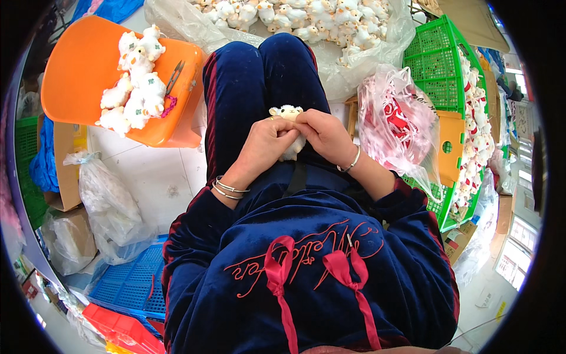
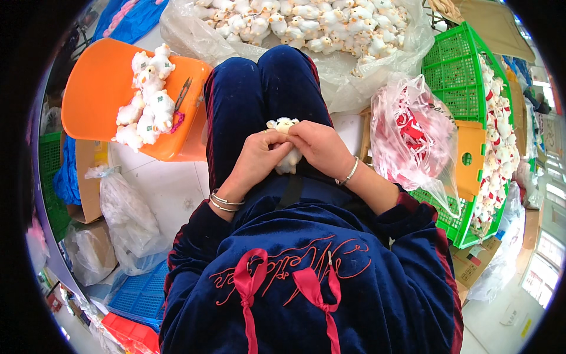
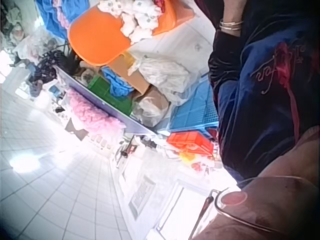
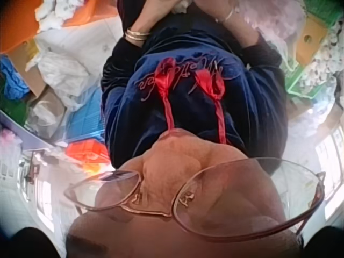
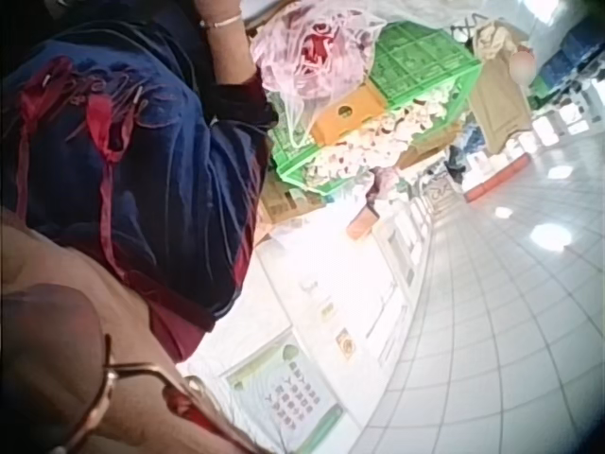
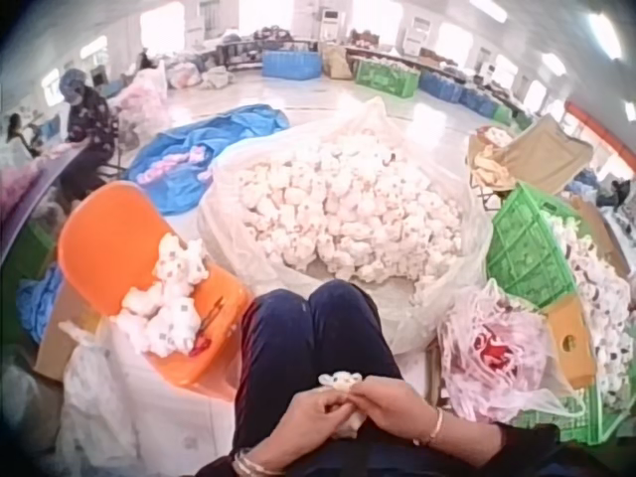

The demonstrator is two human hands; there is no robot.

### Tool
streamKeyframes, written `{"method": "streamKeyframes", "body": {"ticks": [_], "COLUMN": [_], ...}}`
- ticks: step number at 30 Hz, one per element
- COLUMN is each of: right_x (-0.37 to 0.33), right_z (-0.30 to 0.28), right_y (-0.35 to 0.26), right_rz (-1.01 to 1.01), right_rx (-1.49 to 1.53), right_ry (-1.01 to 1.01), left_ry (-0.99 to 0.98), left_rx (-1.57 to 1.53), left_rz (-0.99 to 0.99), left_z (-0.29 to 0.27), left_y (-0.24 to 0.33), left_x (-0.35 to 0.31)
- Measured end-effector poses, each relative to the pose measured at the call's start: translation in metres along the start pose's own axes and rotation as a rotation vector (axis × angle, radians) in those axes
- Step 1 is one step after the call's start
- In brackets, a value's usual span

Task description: The person ties red ribbons around the necks of small white stuffed animals. They pick up each toy, wrap the ribbon, and tie a knot while seated in a workshop area with many similar toys nearby.

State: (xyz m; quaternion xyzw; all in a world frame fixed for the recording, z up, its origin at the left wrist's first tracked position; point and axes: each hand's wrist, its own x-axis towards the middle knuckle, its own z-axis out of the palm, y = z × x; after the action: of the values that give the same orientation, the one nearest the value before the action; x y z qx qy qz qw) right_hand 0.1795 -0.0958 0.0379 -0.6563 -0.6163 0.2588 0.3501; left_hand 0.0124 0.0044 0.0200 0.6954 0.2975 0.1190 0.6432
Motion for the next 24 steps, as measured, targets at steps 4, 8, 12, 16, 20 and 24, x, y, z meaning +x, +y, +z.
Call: {"method": "streamKeyframes", "body": {"ticks": [4, 8, 12, 16, 20, 24], "right_x": [-0.002, 0.002, 0.008, 0.011, 0.014, 0.016], "right_z": [-0.005, -0.015, -0.021, -0.024, -0.025, -0.022], "right_y": [0.008, 0.014, 0.016, 0.012, 0.01, 0.0], "right_rz": [0.141, 0.06, -0.069, -0.057, 0.074, 0.163], "right_rx": [0.286, 0.339, 0.219, 0.197, 0.174, 0.182], "right_ry": [-0.056, -0.156, -0.222, -0.247, -0.291, -0.275], "left_ry": [-0.037, -0.081, -0.115, -0.122, -0.112, -0.12], "left_rx": [-0.058, -0.129, -0.111, -0.105, -0.09, -0.081], "left_rz": [0.014, -0.012, -0.039, -0.059, -0.033, -0.012], "left_z": [-0.006, -0.008, -0.01, -0.012, -0.012, -0.012], "left_y": [-0.005, -0.011, -0.01, -0.008, -0.01, -0.015], "left_x": [0.003, 0.004, 0.006, 0.005, 0.006, 0.008]}}
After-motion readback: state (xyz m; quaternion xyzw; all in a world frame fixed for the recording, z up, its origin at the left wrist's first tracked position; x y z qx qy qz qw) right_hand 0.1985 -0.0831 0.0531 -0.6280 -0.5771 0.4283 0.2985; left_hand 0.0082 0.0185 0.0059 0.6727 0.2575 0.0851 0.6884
